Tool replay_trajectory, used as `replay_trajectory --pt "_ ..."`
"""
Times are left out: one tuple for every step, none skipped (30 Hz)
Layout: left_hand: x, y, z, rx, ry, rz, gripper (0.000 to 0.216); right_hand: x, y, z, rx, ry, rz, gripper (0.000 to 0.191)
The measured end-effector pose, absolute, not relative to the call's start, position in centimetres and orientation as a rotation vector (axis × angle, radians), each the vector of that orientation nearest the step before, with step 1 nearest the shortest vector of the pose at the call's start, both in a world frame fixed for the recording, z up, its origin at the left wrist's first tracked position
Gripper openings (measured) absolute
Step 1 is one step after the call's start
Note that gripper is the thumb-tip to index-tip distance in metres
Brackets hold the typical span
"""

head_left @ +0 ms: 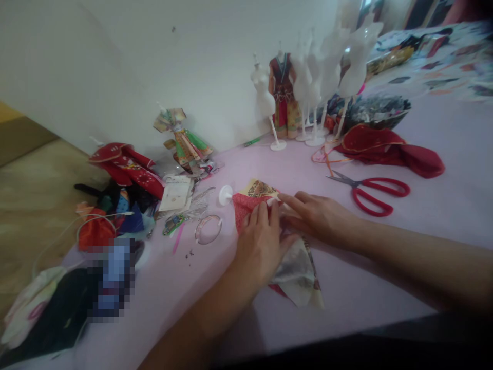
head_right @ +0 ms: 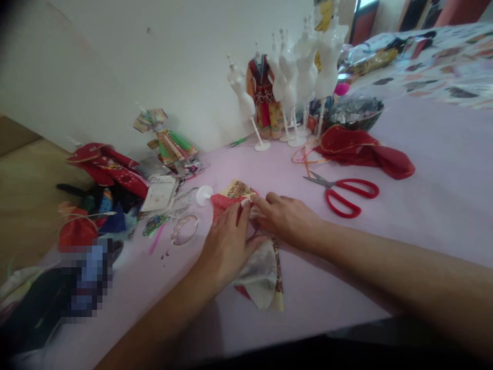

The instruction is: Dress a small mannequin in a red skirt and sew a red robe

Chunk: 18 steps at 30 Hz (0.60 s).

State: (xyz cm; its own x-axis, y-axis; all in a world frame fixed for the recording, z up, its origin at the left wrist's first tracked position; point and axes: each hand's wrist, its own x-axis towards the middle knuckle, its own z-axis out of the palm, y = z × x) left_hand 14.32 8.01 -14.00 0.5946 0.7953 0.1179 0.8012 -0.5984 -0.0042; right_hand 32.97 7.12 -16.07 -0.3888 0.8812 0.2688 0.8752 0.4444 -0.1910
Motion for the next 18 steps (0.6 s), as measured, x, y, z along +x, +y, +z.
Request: replay_trajectory --pt "14.3 8.0 -14.1 -2.752 -1.387 -0.156 0.075 32.9 7.1 -16.0 -1.5 -2.366 0.027 0.04" --pt "14.3 8.0 -14.2 -2.75 -1.398 -0.144 0.077 32.9 7.1 -15.9 -1.495 -2.371 0.034 0.039" --pt "14.2 8.0 -14.4 -2.747 -1.413 -0.126 0.079 32.9 7.0 -15.8 -1.492 -2.383 0.046 0.037" --pt "14.2 8.0 -14.5 -2.742 -1.428 -0.106 0.081 32.9 7.0 -15.6 -1.501 -2.391 0.062 0.034" --pt "14.2 7.9 -14.7 -2.734 -1.44 -0.092 0.082 32.9 7.0 -15.4 -1.516 -2.396 0.079 0.032" --pt "14.2 7.9 -14.8 -2.726 -1.445 -0.083 0.082 32.9 7.0 -15.3 -1.524 -2.402 0.094 0.03" --pt "14.2 7.9 -14.8 -2.719 -1.442 -0.08 0.082 32.9 7.0 -15.2 -1.516 -2.412 0.102 0.029" --pt "14.2 7.9 -14.7 -2.709 -1.436 -0.087 0.08 32.9 7.0 -15.1 -1.495 -2.42 0.107 0.028" --pt "14.1 8.0 -14.5 -2.7 -1.428 -0.101 0.077 33.0 7.1 -15.2 -1.466 -2.426 0.114 0.027" --pt "14.0 8.0 -14.1 -2.69 -1.424 -0.121 0.071 33.1 7.2 -15.2 -1.436 -2.428 0.125 0.026" --pt "13.9 8.2 -13.6 -2.677 -1.424 -0.15 0.064 33.1 7.2 -15.4 -1.414 -2.422 0.137 0.024" --pt "13.8 8.3 -13.1 -2.666 -1.422 -0.186 0.054 33.1 7.2 -15.5 -1.406 -2.406 0.15 0.022" --pt "13.6 8.5 -12.7 -2.659 -1.415 -0.233 0.045 33.1 7.2 -15.6 -1.409 -2.382 0.165 0.02" --pt "13.4 8.7 -12.3 -2.665 -1.396 -0.296 0.036 33.0 7.2 -15.7 -1.416 -2.357 0.18 0.019" --pt "13.3 8.9 -12.0 -2.687 -1.369 -0.367 0.029 32.9 7.1 -15.8 -1.423 -2.329 0.194 0.019" --pt "13.1 9.1 -11.9 -2.72 -1.342 -0.444 0.023 32.7 7.0 -15.9 -1.434 -2.302 0.213 0.02" --pt "13.0 9.3 -11.9 -2.759 -1.32 -0.52 0.019 32.6 6.9 -15.9 -1.445 -2.278 0.234 0.022" --pt "13.0 9.4 -12.0 -2.792 -1.308 -0.593 0.016 32.4 6.7 -15.8 -1.454 -2.261 0.251 0.024"
